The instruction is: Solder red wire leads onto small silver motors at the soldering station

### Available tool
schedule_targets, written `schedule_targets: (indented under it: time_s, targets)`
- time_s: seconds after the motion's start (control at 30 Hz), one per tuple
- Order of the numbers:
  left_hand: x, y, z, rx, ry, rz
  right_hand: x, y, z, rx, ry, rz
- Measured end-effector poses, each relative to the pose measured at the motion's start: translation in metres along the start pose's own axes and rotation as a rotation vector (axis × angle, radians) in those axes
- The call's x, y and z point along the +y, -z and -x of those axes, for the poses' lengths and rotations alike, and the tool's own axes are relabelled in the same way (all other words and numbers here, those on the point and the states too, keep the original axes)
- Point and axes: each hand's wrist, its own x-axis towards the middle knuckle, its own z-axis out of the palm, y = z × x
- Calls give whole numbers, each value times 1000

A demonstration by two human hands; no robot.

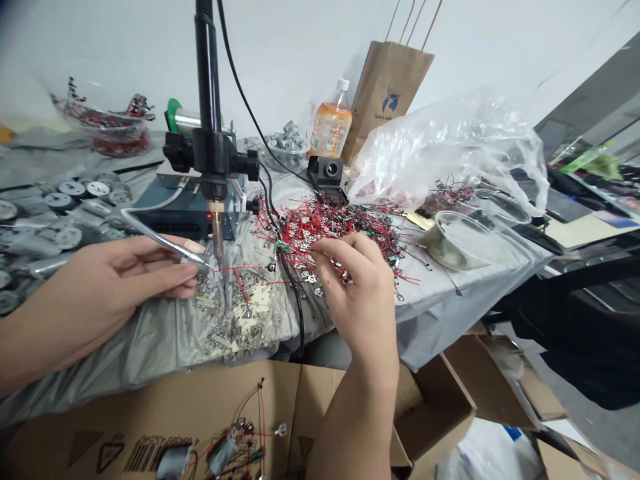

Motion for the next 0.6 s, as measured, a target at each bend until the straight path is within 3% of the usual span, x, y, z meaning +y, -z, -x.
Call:
schedule_targets:
  time_s: [0.13, 0.33, 0.6]
  targets:
    - [-1, 1, 0, 2, -15, -20, 1, -3, -1, -93, 5, -65]
    - [1, 1, 0, 2, -14, -29, 0, -1, 1, -50, 46, -131]
    - [2, -1, 0, 2, -38, -50, 7, 3, 9, 29, -81, -417]
